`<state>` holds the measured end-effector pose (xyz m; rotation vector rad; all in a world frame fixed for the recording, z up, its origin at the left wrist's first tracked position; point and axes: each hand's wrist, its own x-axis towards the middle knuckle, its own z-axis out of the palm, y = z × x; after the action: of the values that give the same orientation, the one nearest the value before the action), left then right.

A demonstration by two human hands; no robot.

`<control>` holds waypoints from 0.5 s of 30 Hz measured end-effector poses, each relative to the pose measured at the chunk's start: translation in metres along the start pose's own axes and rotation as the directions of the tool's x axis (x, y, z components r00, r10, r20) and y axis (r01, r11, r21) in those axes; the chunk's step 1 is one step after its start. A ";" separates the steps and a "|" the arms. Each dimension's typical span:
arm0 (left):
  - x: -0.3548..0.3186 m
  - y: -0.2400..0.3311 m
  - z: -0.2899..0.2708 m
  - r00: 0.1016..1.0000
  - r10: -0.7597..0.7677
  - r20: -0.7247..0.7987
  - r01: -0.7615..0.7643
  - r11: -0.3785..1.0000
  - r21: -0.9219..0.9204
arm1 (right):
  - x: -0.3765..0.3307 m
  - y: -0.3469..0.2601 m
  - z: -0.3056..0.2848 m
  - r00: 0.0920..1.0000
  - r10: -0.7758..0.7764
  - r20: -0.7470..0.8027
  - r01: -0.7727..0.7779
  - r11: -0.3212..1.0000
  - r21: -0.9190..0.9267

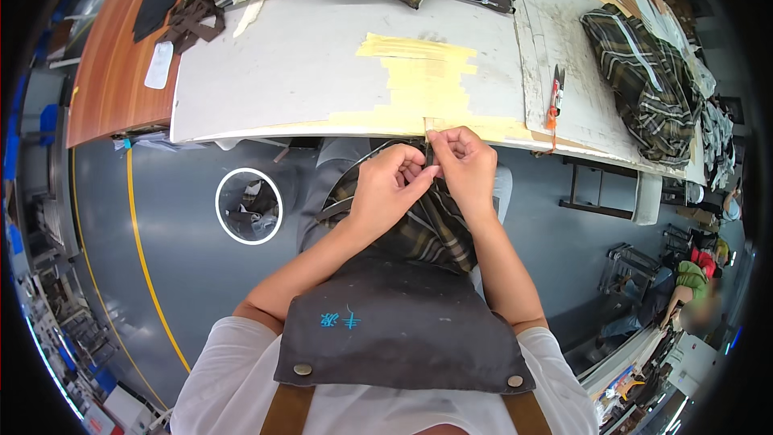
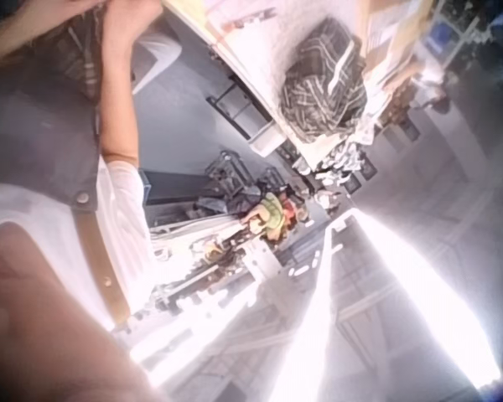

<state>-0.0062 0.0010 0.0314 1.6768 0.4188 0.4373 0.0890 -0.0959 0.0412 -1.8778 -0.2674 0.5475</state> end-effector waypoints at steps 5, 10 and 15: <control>0.002 -0.002 0.001 0.999 0.039 0.019 -0.038 0.999 -0.020 | -0.013 0.006 -0.007 0.996 0.022 0.086 -0.045 0.960 0.277; 0.006 -0.007 -0.008 0.946 -0.271 0.180 0.309 0.920 -0.239 | -0.033 0.023 -0.013 0.983 0.015 0.180 -0.058 0.970 0.235; 0.015 -0.005 -0.018 0.899 -0.313 0.306 0.400 0.871 -0.284 | -0.029 0.010 -0.009 0.996 -0.062 0.066 0.058 0.997 0.058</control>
<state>-0.0028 0.0246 0.0300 1.2568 0.4293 0.0117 0.0673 -0.1201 0.0417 -1.7935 -0.3491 0.5727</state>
